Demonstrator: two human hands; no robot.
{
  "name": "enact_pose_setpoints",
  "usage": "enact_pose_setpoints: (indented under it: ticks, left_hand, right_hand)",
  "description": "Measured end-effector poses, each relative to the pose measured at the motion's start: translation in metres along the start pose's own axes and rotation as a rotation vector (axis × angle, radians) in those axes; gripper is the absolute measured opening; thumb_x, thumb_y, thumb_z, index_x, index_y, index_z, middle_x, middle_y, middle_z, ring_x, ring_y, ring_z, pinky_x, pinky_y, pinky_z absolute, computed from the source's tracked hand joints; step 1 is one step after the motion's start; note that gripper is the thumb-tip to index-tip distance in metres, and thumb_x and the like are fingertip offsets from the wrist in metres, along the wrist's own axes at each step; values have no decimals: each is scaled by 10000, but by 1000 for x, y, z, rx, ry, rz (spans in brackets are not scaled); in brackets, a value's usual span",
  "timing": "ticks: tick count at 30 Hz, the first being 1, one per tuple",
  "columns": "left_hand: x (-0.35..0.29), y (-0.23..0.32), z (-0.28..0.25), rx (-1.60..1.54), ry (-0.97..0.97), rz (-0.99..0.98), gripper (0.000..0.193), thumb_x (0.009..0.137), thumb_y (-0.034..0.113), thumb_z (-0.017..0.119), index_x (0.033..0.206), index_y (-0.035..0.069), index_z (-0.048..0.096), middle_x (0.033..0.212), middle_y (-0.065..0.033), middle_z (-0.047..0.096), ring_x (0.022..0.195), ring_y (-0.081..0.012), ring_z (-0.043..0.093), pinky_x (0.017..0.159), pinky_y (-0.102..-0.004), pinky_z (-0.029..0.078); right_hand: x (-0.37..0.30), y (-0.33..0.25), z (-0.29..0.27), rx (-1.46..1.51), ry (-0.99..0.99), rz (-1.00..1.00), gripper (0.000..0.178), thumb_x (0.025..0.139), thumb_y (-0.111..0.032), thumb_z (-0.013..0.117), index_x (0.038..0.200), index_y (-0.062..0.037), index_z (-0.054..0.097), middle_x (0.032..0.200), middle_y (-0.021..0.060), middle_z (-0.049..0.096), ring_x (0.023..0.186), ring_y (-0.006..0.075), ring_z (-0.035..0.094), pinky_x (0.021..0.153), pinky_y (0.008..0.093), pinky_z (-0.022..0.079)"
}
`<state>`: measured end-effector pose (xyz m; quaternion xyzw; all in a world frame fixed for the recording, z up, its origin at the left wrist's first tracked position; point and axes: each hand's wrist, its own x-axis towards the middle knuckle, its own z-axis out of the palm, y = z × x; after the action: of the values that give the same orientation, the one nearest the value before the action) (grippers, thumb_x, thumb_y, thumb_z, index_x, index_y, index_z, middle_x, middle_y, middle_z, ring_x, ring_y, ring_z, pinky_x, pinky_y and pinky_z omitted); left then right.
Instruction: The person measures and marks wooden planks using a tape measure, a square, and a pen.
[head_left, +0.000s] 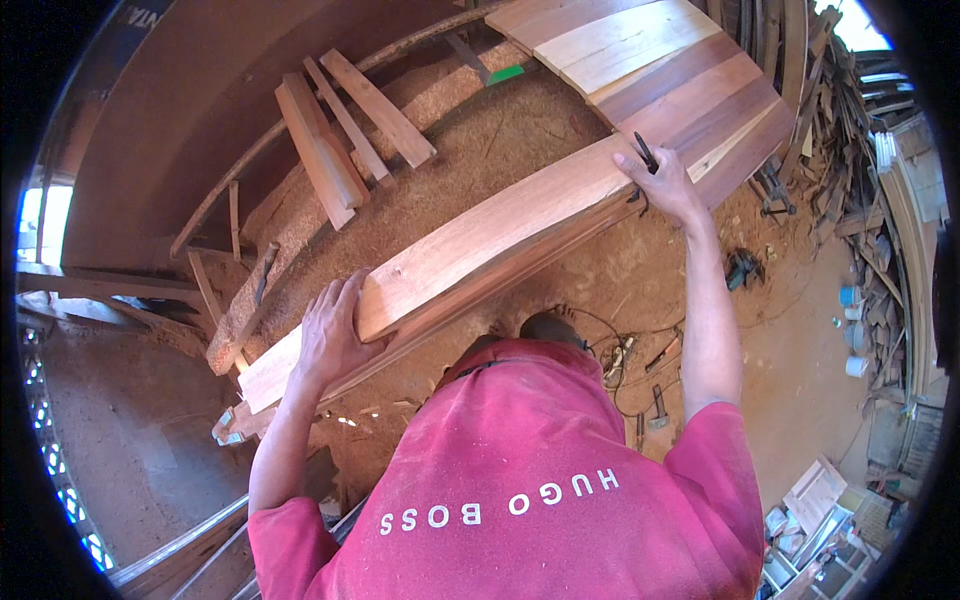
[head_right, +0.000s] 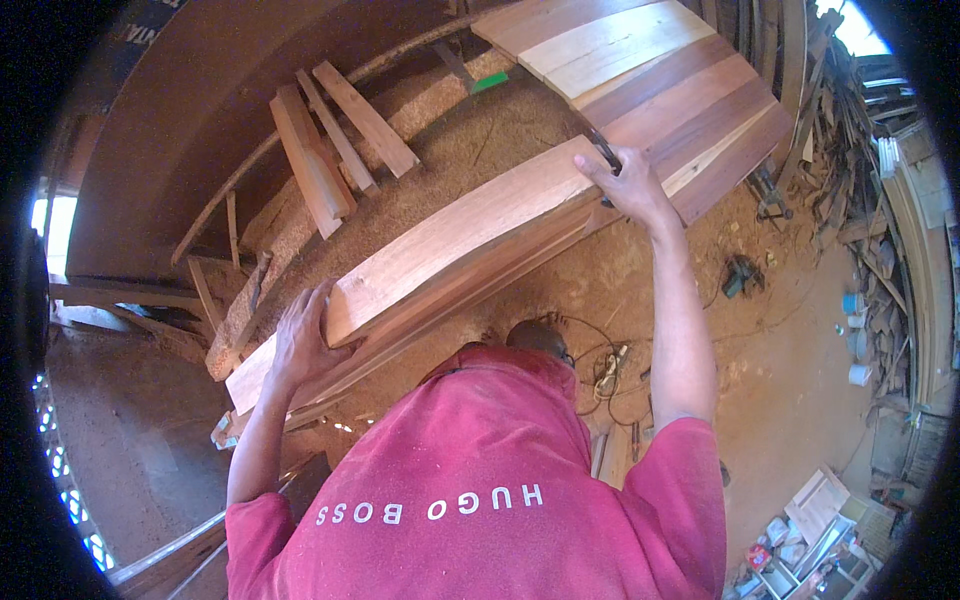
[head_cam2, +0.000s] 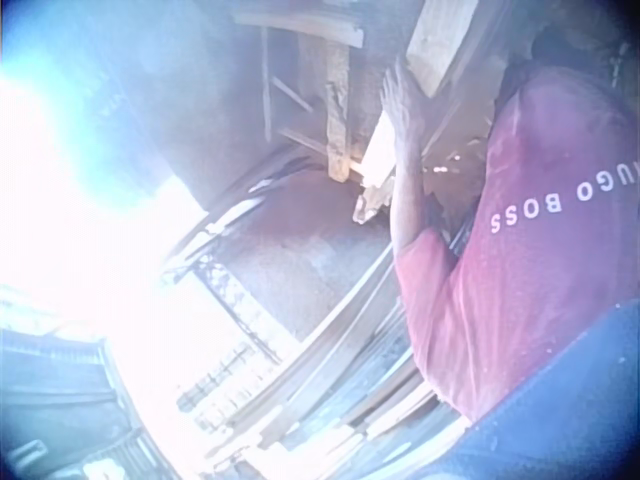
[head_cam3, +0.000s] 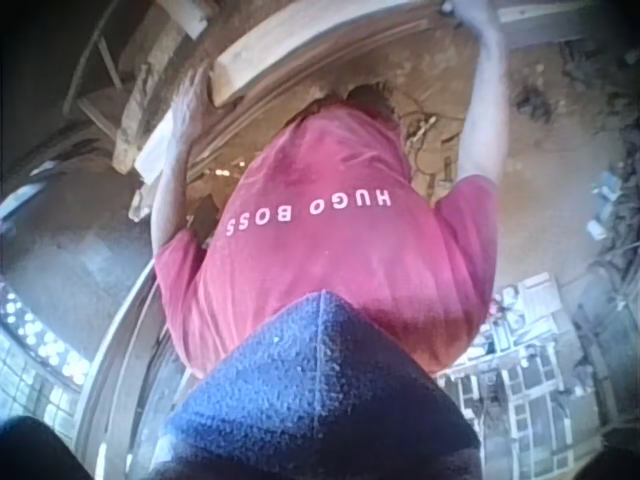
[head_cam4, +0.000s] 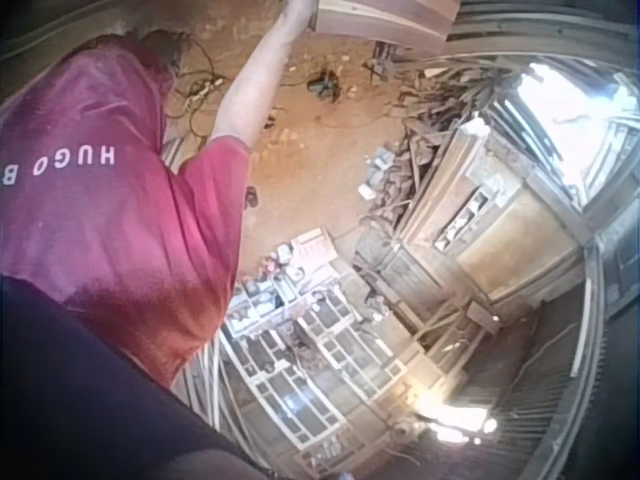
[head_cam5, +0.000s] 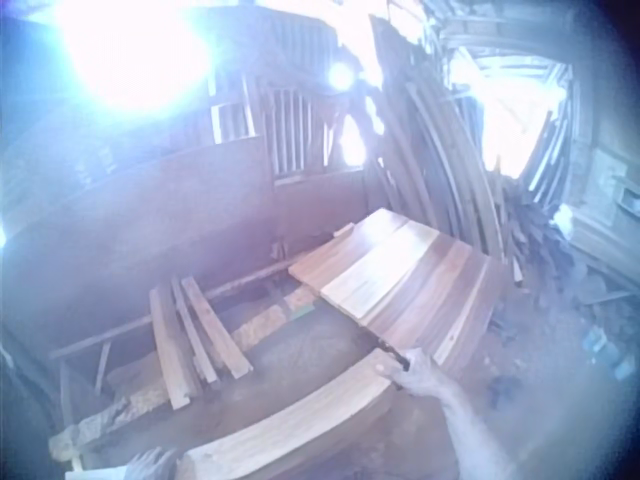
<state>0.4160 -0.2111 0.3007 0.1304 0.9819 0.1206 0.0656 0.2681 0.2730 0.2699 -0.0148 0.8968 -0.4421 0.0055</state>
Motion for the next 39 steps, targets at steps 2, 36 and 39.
enact_pose_setpoints:
  ticks: [2, 36, 39]
  left_hand:
    - [-2, 1, -2, -5, 0, 5, 944, 682, 346, 903, 1449, 19, 459, 1206, -190, 611, 1151, -399, 596, 998, -489, 479]
    - [26, 41, -121, -1903, 1291, 327, 788, 1036, 682, 347, 1462, 22, 406, 1262, -195, 601, 1059, -332, 664, 846, -505, 606]
    - [4, 28, -163, -1605, 1236, 253, 798, 1038, 682, 324, 1474, 19, 408, 1316, -208, 594, 1081, -347, 668, 852, -525, 608]
  right_hand:
    - [4, 12, 0, -52, -13, -4, 542, 935, -518, 737, 794, -2, 647, 646, -12, 513, 635, 89, 491, 548, 322, 456]
    - [-154, -83, 85, -143, 286, -829, 463, 820, -222, 878, 1144, -65, 587, 1152, 127, 583, 1140, 404, 634, 943, 497, 555]
    - [-152, -87, 79, -127, 237, -814, 372, 834, -77, 820, 1142, -42, 615, 1139, 160, 637, 1084, 383, 652, 901, 471, 557]
